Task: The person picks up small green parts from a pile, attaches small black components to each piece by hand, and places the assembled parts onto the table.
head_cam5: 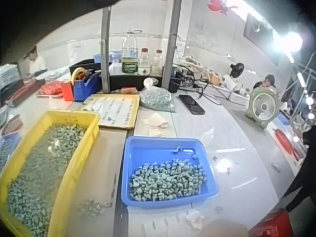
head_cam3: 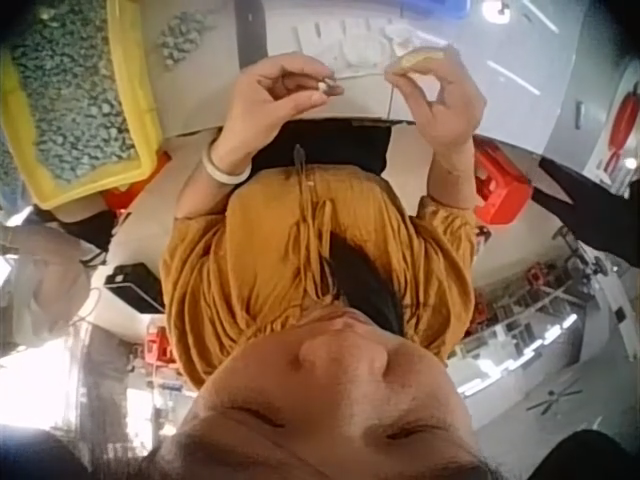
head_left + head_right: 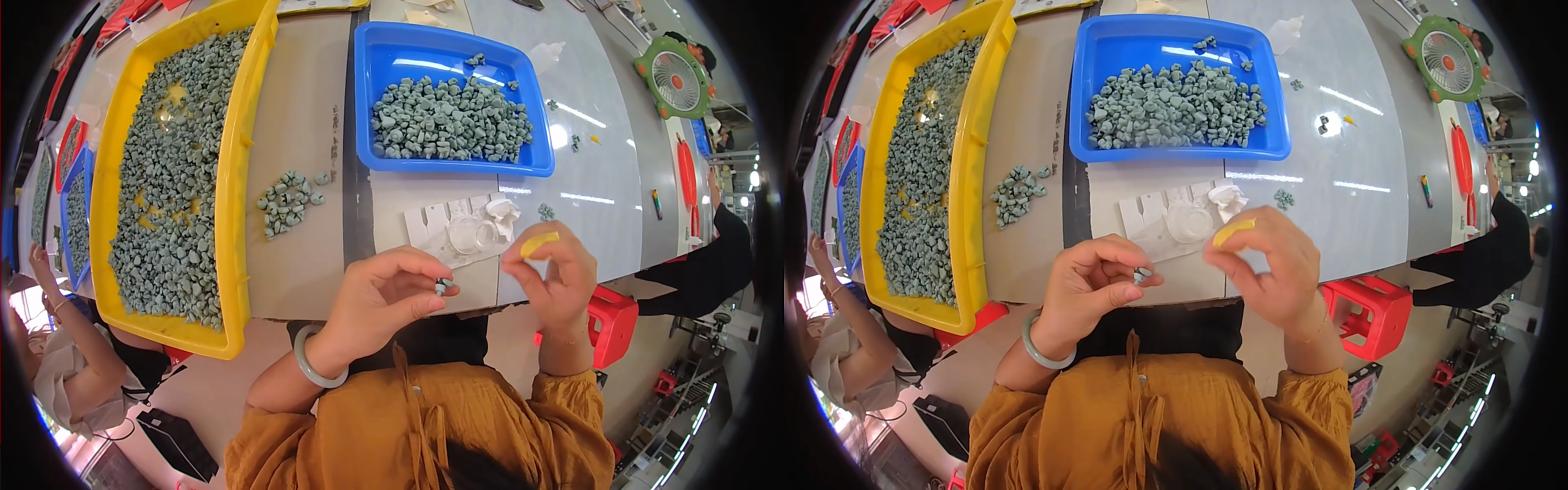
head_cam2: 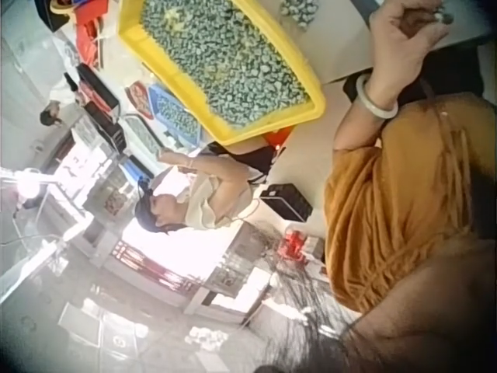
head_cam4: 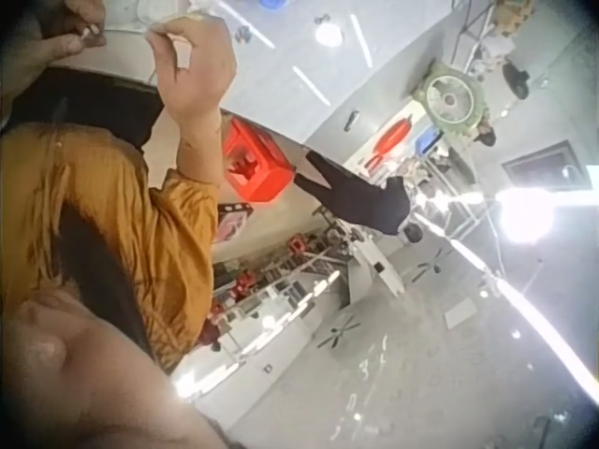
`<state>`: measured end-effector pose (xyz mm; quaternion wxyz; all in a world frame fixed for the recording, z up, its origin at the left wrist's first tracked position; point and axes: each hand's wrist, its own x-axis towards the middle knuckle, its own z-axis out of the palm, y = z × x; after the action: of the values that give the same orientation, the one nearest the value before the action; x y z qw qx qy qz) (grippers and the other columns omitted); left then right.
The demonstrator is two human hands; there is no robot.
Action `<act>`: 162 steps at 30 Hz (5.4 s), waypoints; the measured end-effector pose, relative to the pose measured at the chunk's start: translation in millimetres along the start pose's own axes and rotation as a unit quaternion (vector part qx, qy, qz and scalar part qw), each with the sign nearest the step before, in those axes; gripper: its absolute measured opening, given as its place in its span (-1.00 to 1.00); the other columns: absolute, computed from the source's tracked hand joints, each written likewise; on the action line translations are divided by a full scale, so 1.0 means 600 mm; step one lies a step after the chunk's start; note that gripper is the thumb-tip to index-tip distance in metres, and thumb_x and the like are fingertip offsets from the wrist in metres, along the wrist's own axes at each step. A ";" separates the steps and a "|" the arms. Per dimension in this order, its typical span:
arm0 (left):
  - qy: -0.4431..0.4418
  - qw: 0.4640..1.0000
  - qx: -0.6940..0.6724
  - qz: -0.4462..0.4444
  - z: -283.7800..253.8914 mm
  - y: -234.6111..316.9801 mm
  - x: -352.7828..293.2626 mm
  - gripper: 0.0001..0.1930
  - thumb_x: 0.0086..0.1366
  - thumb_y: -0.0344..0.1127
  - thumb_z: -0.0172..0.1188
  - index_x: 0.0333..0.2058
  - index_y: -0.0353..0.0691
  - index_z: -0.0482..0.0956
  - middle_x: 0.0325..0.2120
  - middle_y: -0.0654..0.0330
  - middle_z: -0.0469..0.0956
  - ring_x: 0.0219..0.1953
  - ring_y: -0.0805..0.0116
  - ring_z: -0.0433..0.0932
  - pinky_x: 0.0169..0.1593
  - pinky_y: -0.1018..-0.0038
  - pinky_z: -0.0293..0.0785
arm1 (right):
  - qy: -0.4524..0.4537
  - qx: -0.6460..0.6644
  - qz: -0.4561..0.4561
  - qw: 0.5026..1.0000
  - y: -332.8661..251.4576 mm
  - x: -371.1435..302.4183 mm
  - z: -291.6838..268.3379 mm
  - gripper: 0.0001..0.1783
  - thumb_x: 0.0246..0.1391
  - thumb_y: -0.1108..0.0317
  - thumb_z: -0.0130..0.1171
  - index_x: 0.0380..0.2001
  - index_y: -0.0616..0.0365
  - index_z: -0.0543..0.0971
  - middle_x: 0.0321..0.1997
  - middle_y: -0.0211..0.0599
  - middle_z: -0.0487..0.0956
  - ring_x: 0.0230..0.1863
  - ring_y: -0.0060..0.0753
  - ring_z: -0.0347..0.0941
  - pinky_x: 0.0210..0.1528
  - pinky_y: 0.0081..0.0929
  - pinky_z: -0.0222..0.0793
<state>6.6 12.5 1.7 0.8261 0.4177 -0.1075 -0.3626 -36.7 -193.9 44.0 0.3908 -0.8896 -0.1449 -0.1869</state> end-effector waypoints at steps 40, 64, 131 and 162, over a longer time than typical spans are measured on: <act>0.009 0.996 -0.082 -0.043 0.010 0.025 -0.013 -0.64 0.00 -0.61 0.20 -0.18 -0.29 0.36 -0.32 0.15 0.48 -0.23 0.40 0.48 -0.14 0.52 0.44 | -0.028 0.007 -0.090 0.996 -0.033 0.013 0.049 -0.73 -0.28 0.61 0.21 -0.45 0.17 0.39 -0.39 -0.27 0.53 -0.39 -0.28 0.45 -0.35 -0.45 0.38; 0.161 0.809 0.510 0.245 -0.011 0.058 -0.005 -0.87 -0.02 -0.66 0.13 -0.47 -0.33 0.47 -0.40 0.07 0.51 -0.37 0.34 0.48 -0.28 0.56 0.38 | 0.043 -0.184 0.204 0.961 0.081 -0.027 -0.058 -0.80 -0.21 0.60 0.16 -0.43 0.21 0.44 -0.48 -0.33 0.52 -0.43 -0.45 0.46 -0.38 -0.55 0.28; 0.021 0.995 -0.054 -0.075 0.012 0.006 -0.004 -0.80 0.03 -0.61 0.17 -0.34 -0.34 0.41 -0.33 0.16 0.43 -0.41 0.60 0.45 -0.04 0.35 0.45 | -0.013 -0.150 -0.080 0.985 0.028 0.010 0.000 -0.69 -0.34 0.61 0.29 -0.46 0.14 0.41 -0.48 -0.32 0.45 -0.44 -0.32 0.31 -0.41 -0.52 0.23; 0.001 0.997 -0.062 -0.051 0.007 0.000 -0.003 -0.76 -0.01 -0.62 0.21 -0.34 -0.32 0.40 -0.32 0.12 0.48 -0.31 0.48 0.49 -0.23 0.60 0.44 | -0.015 0.047 -0.053 0.997 -0.029 -0.020 0.056 -0.82 -0.28 0.63 0.20 -0.54 0.12 0.50 -0.46 -0.43 0.51 -0.49 -0.42 0.33 -0.46 -0.54 0.25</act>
<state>3.3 11.2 4.9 0.8308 0.3714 -0.0622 -0.4098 -46.9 -158.6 29.2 0.4193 -0.8640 -0.2062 -0.1874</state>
